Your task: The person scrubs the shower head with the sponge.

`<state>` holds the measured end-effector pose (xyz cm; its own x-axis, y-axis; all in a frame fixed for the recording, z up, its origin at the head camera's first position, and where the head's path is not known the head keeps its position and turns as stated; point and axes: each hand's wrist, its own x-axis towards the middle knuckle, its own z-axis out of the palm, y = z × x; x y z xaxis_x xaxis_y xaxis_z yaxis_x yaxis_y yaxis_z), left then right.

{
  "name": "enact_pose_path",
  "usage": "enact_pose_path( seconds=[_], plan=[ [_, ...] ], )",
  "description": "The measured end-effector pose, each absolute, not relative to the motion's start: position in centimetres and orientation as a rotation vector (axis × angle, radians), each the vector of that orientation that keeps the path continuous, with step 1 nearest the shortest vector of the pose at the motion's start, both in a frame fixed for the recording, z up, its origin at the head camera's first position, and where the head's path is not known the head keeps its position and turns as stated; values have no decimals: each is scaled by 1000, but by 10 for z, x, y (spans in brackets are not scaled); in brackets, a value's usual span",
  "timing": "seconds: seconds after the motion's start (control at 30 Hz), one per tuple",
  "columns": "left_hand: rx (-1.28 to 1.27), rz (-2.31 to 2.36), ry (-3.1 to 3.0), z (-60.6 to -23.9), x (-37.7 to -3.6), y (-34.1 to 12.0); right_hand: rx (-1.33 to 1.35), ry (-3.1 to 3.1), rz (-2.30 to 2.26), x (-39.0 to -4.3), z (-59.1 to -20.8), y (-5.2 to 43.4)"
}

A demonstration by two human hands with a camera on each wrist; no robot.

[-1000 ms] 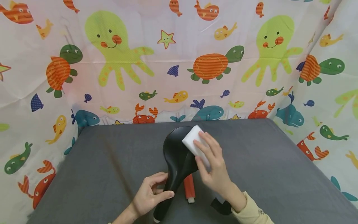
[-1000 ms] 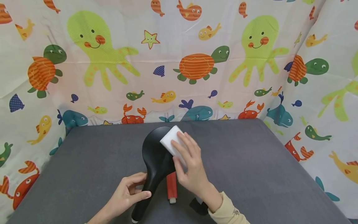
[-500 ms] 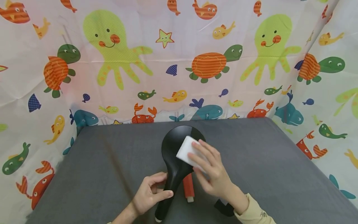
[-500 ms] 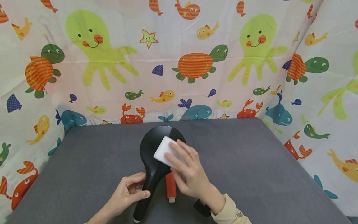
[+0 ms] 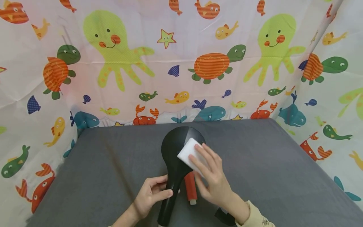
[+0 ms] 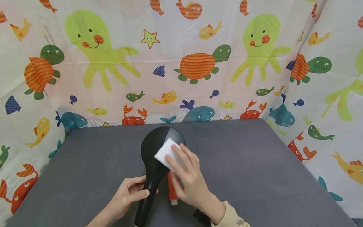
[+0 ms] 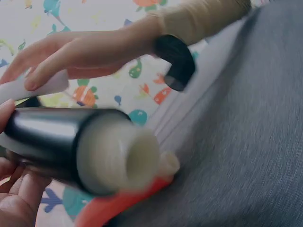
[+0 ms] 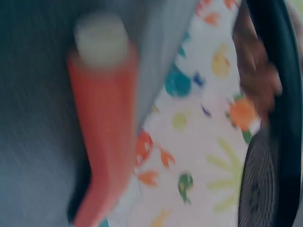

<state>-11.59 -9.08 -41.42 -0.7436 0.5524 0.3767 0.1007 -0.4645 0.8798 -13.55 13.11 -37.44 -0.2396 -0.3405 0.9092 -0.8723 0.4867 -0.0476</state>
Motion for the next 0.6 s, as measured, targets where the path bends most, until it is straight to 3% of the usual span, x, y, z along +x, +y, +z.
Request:
enact_pose_path(
  seconds=[0.23,0.6],
  plan=[
    [854,2303,1189,-414,-117,-93,1209,-1705,570,-129,-386,115],
    [958,2245,989,-415,-118,-93,962,-1743,1006,-149,-348,132]
  ],
)
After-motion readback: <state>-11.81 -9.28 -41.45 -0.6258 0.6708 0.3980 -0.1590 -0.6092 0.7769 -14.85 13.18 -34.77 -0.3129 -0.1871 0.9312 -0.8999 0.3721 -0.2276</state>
